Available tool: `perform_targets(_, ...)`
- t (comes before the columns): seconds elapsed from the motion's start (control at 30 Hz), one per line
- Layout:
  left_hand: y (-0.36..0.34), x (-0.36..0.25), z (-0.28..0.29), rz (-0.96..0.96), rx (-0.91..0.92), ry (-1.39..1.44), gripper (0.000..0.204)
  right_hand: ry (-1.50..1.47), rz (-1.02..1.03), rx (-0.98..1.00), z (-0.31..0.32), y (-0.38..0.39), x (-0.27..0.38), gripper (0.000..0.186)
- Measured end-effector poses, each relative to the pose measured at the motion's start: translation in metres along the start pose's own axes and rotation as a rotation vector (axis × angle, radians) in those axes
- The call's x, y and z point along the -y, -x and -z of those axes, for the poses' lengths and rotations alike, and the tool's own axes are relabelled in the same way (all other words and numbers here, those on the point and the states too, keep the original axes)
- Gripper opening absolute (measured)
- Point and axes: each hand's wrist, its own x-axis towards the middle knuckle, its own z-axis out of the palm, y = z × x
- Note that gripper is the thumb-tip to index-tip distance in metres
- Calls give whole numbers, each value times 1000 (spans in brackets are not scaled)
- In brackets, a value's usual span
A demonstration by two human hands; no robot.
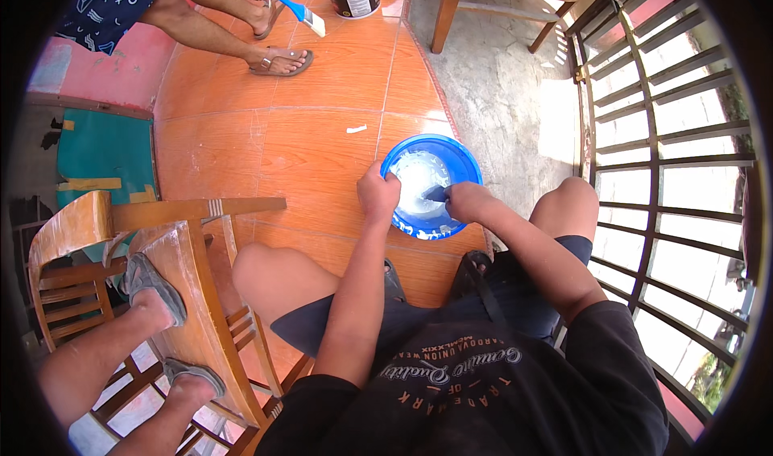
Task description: The person fills a blue bucket with water, then scoops white paint from a can into the bucket. They stir the mixture with a trowel and later with a paintbrush, preparing a paint mixture on a tiled balcony.
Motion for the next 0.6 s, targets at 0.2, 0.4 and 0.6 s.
perform_targets(0.2, 0, -5, 13, 6, 1, 19, 16, 68, 32, -14, 6, -14, -7, 27)
perform_targets(0.4, 3, -14, 13, -69, 38, -8, 15, 222, -72, -44, 1, -42, 22, 25)
perform_targets(0.6, -14, 9, 17, 32, -35, 29, 14, 31, 64, -156, 30, -8, 2, 29)
